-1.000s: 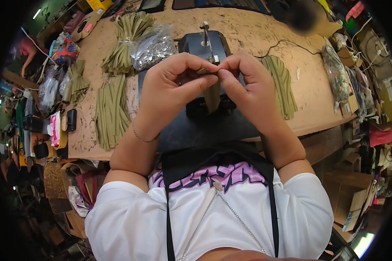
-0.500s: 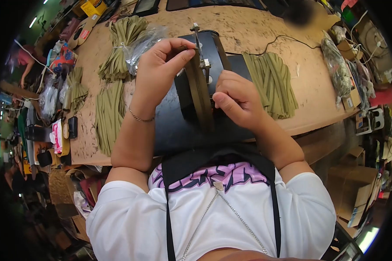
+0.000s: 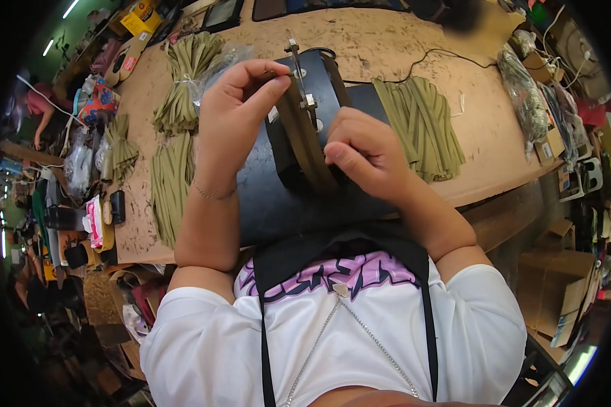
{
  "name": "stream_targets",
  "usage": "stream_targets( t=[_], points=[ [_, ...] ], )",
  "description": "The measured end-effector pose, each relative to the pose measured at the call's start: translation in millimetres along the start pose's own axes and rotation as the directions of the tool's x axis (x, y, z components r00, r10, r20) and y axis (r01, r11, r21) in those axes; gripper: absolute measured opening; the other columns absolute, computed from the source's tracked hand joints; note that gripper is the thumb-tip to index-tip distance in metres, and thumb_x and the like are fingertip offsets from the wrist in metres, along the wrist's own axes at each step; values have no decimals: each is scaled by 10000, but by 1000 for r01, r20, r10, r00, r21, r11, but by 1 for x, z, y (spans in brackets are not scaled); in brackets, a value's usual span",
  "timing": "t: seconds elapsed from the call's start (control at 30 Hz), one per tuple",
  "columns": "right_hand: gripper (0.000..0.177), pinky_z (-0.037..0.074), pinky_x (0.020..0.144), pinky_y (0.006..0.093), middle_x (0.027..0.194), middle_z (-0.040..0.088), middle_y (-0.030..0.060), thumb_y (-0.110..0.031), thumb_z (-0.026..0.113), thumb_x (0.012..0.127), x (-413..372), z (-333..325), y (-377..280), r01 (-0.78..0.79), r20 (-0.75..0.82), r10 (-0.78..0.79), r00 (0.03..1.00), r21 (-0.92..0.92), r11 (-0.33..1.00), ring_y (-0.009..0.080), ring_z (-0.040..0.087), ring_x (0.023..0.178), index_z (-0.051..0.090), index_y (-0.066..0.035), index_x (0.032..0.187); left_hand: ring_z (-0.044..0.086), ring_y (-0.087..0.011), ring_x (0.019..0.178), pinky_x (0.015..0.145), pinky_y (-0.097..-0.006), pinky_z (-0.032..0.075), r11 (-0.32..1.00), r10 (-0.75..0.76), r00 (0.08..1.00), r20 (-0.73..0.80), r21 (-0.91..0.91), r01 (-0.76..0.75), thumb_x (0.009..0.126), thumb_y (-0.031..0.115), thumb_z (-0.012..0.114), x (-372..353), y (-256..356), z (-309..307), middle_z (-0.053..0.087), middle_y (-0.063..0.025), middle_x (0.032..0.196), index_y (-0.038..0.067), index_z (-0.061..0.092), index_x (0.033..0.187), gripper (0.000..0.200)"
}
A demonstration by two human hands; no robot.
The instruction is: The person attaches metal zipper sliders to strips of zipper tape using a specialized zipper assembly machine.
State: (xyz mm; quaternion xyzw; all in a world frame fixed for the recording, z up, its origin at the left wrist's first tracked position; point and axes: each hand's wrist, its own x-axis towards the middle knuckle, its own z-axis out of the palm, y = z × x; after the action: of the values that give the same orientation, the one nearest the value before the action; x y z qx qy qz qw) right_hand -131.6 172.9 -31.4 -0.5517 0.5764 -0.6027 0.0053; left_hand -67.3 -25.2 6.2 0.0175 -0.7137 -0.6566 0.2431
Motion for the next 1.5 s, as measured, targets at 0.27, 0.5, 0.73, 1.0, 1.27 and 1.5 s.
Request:
stream_targets(
  t=[0.27,0.5,0.73,1.0,1.27,1.5],
  points=[
    [261,467,700,289,982,628,47,-66,729,804,22,14,-23,24,-253,-89,963,-251,968,187,558,771,611,-73,1037,592,-15,800,664,-141,433,998,23,998,57,-54,-20,898,-38,650,-42,31,7,669,8,905,-4,673,1039,147],
    [216,464,727,276,896,619,51,-98,711,852,13,19,-28,-161,-229,181,956,104,982,133,545,780,616,-52,1041,606,-40,841,705,-158,455,989,23,995,100,-148,-8,903,-22,661,-52,30,2,663,-4,945,-1,669,1049,148],
    [196,462,715,267,844,631,47,-194,699,900,17,9,-43,-308,-75,309,948,35,951,121,558,768,683,-14,976,568,-63,922,819,-201,449,977,144,963,227,-186,-102,926,-9,631,-48,26,1,590,-6,972,-15,662,1055,133],
    [192,459,668,253,813,640,35,-193,685,918,18,9,-42,-347,-64,357,932,130,929,97,570,736,682,-7,964,574,-83,953,854,-209,450,987,100,975,197,-144,-73,897,-91,587,-59,36,6,596,-29,1001,-15,655,1077,207],
    [152,474,683,273,819,634,52,-171,697,901,16,10,-43,-255,-146,243,959,-69,965,146,585,735,687,-22,932,563,-94,962,843,-214,427,977,187,934,304,-158,-145,901,-47,606,-50,28,-3,600,-45,1043,-25,659,1102,209],
    [128,478,702,281,841,633,60,-144,696,901,10,16,-37,-207,-191,200,961,-13,978,161,588,759,691,-24,947,555,-84,972,850,-210,436,965,91,967,239,-260,-26,896,-54,602,-54,27,5,597,-31,1045,-4,646,1137,251]
  ],
)
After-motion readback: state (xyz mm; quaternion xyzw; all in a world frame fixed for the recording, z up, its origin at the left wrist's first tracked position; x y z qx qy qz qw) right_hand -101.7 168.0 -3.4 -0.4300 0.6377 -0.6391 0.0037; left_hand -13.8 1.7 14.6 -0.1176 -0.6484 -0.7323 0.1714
